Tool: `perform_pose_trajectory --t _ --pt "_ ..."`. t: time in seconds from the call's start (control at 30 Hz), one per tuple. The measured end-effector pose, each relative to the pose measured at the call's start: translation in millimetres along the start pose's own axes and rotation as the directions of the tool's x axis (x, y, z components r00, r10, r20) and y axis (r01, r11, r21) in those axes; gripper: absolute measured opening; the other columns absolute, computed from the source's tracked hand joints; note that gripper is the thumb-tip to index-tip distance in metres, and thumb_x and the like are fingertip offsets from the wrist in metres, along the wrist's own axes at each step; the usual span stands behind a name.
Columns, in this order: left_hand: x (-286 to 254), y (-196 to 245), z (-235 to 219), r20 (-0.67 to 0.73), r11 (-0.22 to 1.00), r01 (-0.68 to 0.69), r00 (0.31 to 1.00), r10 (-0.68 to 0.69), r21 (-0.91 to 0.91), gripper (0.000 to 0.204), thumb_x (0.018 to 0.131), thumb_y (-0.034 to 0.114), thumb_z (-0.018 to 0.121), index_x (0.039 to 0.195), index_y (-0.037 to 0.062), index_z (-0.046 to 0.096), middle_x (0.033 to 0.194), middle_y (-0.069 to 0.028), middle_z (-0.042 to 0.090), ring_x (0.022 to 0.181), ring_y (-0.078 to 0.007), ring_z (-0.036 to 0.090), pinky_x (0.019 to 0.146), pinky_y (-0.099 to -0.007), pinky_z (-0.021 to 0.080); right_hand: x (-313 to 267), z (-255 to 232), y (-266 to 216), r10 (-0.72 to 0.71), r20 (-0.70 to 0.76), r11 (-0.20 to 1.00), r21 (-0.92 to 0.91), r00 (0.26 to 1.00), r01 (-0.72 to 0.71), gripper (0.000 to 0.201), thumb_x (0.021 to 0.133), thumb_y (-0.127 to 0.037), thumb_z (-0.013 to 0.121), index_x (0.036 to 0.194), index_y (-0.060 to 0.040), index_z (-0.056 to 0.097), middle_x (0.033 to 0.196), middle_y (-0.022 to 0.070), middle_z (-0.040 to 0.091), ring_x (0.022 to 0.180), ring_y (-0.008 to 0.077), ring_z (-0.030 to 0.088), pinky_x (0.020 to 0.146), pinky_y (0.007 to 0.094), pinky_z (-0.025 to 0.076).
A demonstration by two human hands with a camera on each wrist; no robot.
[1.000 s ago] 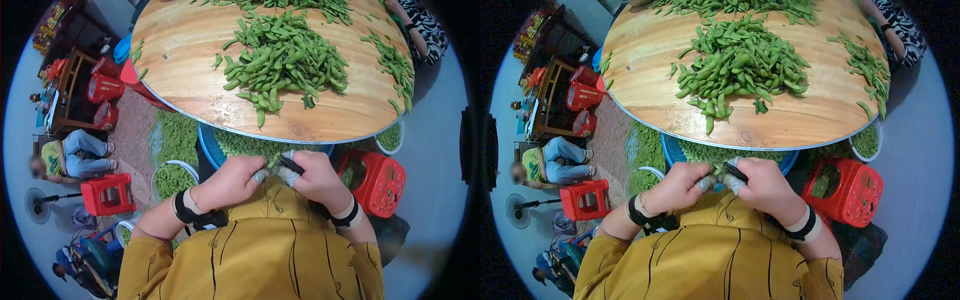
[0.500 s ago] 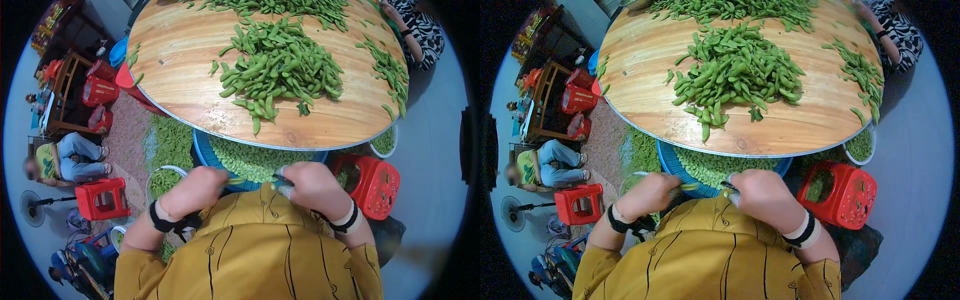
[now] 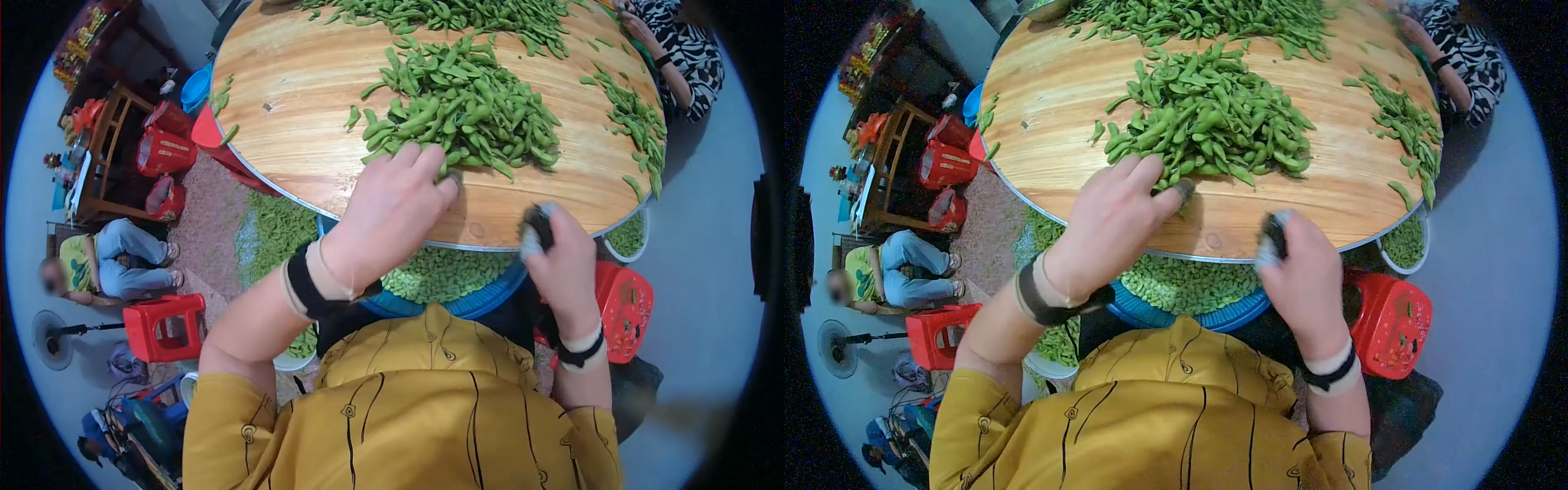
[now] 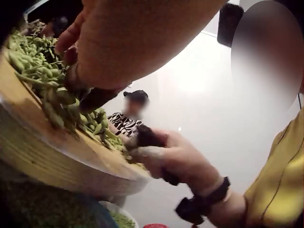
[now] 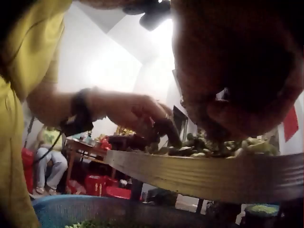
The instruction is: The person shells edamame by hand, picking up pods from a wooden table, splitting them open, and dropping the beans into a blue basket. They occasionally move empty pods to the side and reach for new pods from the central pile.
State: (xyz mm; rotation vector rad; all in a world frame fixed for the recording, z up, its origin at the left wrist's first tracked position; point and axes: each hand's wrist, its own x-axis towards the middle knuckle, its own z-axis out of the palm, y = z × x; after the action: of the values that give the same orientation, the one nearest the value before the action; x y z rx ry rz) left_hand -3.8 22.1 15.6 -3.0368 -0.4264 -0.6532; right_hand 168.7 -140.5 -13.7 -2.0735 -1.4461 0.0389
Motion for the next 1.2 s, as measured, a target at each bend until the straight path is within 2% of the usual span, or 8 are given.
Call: perform_pose_trajectory --t 0.2,0.4,0.47,0.5,0.6,0.7,0.9,1.2 --pt "22.5 -15.9 -1.1 0.2 0.995 -0.08 0.978 0.065 0.065 0.013 0.074 0.009 0.057 0.086 0.0069 0.06 0.086 -0.0096 0.049 0.086 -0.0254 0.054 0.067 -0.0372 0.046 -57.6 -51.7 46.4 0.306 -0.016 0.93 -0.21 0.952 -0.302 0.023 0.076 -0.005 0.062 0.099 -0.0003 0.059 0.089 0.0215 0.062 0.084 0.0387 0.061 0.073 0.0412 0.049" --pt "23.9 -19.8 -7.0 0.011 0.979 0.044 0.999 -0.043 -0.197 0.019 0.073 0.0 0.06 0.092 0.0023 0.059 0.088 -0.0103 0.059 0.082 -0.0241 0.059 0.067 -0.0357 0.049 -74.2 -60.5 62.7 0.434 0.02 0.873 -0.255 0.901 -0.415 0.025 0.084 -0.007 0.056 0.107 -0.0002 0.057 0.088 0.0231 0.063 0.08 0.0396 0.062 0.07 0.0403 0.05" --pt "19.9 -14.6 -3.6 0.155 0.628 0.309 0.945 -0.288 -0.714 0.019 0.083 0.002 0.061 0.102 0.0011 0.059 0.083 -0.0062 0.062 0.073 -0.0154 0.06 0.063 -0.0282 0.049 -67.2 -56.6 48.5 0.387 0.007 0.912 -0.153 0.922 -0.381 0.026 0.086 -0.008 0.055 0.111 -0.0007 0.056 0.086 0.0215 0.064 0.077 0.037 0.064 0.068 0.0391 0.05" --pt "18.0 -10.5 -4.8 0.154 0.632 0.309 0.945 -0.288 -0.711 0.019 0.083 0.002 0.061 0.102 0.0011 0.059 0.083 -0.0062 0.062 0.073 -0.0154 0.06 0.063 -0.0282 0.049 -61.2 -52.5 38.2 0.403 0.096 0.909 0.071 0.91 -0.41 0.03 0.087 -0.007 0.054 0.116 -0.0018 0.055 0.083 0.0171 0.064 0.074 0.0306 0.064 0.067 0.0366 0.05" --pt "6.1 8.3 -11.6 0.578 -0.065 0.581 0.781 -0.237 -0.811 0.017 0.092 0.008 0.057 0.108 0.0026 0.058 0.084 -0.0023 0.064 0.068 -0.0075 0.058 0.061 -0.0217 0.047 -37.6 -40.7 -1.7 0.358 0.324 0.769 0.43 0.876 -0.473 0.042 0.086 0.0 0.05 0.128 -0.0054 0.051 0.075 0.0023 0.061 0.059 0.0087 0.056 0.054 0.0242 0.047" --pt "-14.6 23.4 -0.9 0.608 -0.201 0.576 0.766 -0.206 -0.793 0.017 0.091 0.007 0.057 0.108 0.0032 0.058 0.082 -0.0012 0.063 0.067 -0.0074 0.057 0.061 -0.0211 0.047 -19.6 -27.2 -24.3 0.147 0.489 0.51 0.707 0.86 -0.49 0.05 0.084 0.003 0.047 0.134 -0.0062 0.046 0.075 0.0009 0.06 0.056 0.0054 0.052 0.051 0.0205 0.044" --pt "-39.8 33.3 14.7 0.583 -0.223 0.541 0.778 -0.232 -0.811 0.022 0.086 -0.002 0.057 0.107 0.0025 0.058 0.087 -0.0014 0.061 0.075 -0.0071 0.058 0.065 -0.0227 0.049 -13.5 -7.8 -34.2 0.022 0.579 0.334 0.765 0.815 -0.551 0.051 0.084 0.001 0.046 0.135 -0.005 0.045 0.078 0.0003 0.06 0.057 0.0035 0.049 0.05 0.0177 0.042" --pt "-48.1 40.7 16.8 0.473 0.353 0.534 0.845 -0.248 -0.768 0.017 0.086 -0.002 0.057 0.103 -0.0017 0.057 0.091 -0.0014 0.06 0.083 -0.0053 0.055 0.073 -0.0229 0.048 -19.1 -4.7 -29.5 0.032 0.659 0.308 0.709 0.751 -0.635 0.047 0.086 -0.003 0.046 0.133 -0.0074 0.048 0.076 -0.0009 0.058 0.053 0.0021 0.045 0.046 0.0175 0.038"
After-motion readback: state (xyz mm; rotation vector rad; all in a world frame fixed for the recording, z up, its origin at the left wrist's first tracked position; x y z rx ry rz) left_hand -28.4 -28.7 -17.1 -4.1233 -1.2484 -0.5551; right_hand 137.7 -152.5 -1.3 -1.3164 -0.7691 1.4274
